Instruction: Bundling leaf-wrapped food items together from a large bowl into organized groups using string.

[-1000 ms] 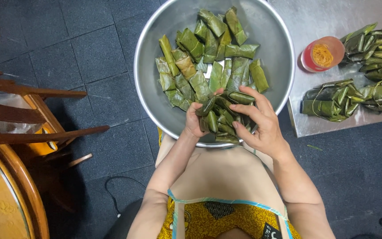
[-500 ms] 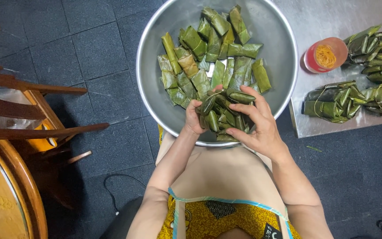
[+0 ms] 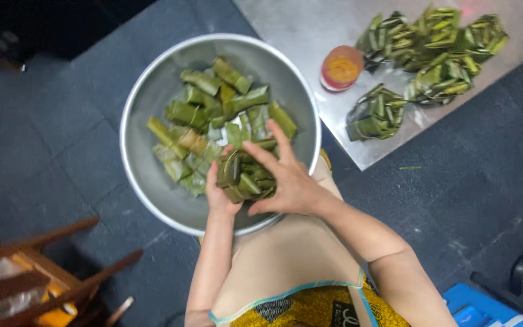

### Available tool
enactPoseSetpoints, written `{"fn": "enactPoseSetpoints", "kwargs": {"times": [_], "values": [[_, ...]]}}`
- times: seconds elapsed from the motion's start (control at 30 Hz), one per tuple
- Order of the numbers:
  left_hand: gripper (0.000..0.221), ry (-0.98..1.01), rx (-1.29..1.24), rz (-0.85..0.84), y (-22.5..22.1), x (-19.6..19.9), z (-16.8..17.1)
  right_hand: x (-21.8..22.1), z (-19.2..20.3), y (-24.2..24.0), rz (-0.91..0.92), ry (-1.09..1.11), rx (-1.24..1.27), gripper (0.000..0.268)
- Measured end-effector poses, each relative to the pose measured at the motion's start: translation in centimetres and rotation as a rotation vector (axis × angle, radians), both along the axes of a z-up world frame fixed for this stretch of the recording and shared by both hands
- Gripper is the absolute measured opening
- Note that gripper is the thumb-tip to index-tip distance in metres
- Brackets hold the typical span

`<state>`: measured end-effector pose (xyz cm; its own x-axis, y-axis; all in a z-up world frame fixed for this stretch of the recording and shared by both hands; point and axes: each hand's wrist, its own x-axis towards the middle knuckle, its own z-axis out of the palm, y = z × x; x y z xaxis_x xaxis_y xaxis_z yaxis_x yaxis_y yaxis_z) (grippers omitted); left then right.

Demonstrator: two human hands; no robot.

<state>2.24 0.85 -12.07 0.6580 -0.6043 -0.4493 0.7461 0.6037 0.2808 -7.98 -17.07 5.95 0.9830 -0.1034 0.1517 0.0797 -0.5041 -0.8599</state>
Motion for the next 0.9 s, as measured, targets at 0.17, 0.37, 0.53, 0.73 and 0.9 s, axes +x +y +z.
{"fn": "enactPoseSetpoints", "kwargs": {"times": [0.17,0.37,0.53,0.73,0.9], "values": [[0.055,-0.048,0.036,-0.030,-2.0,1.3,1.4,1.2,-2.0,-0.2,-0.164,-0.045,-0.027,0.088],[0.051,-0.094,0.209,-0.051,-5.8,2.3,4.2,3.1,-3.0,-4.9,-0.142,0.176,0.078,0.094],[0.052,0.081,0.402,-0.066,-10.7,3.8,10.1,6.9,-9.4,-12.4,-0.088,0.132,0.239,0.107],[0.071,-0.486,-0.016,-0.422,-12.2,7.4,13.2,10.0,-13.2,-22.2,-0.431,-0.044,1.663,0.066],[0.057,-0.441,0.126,-0.333,-8.8,8.0,9.5,14.1,-11.6,-32.7,-0.798,-0.130,0.800,0.086]]}}
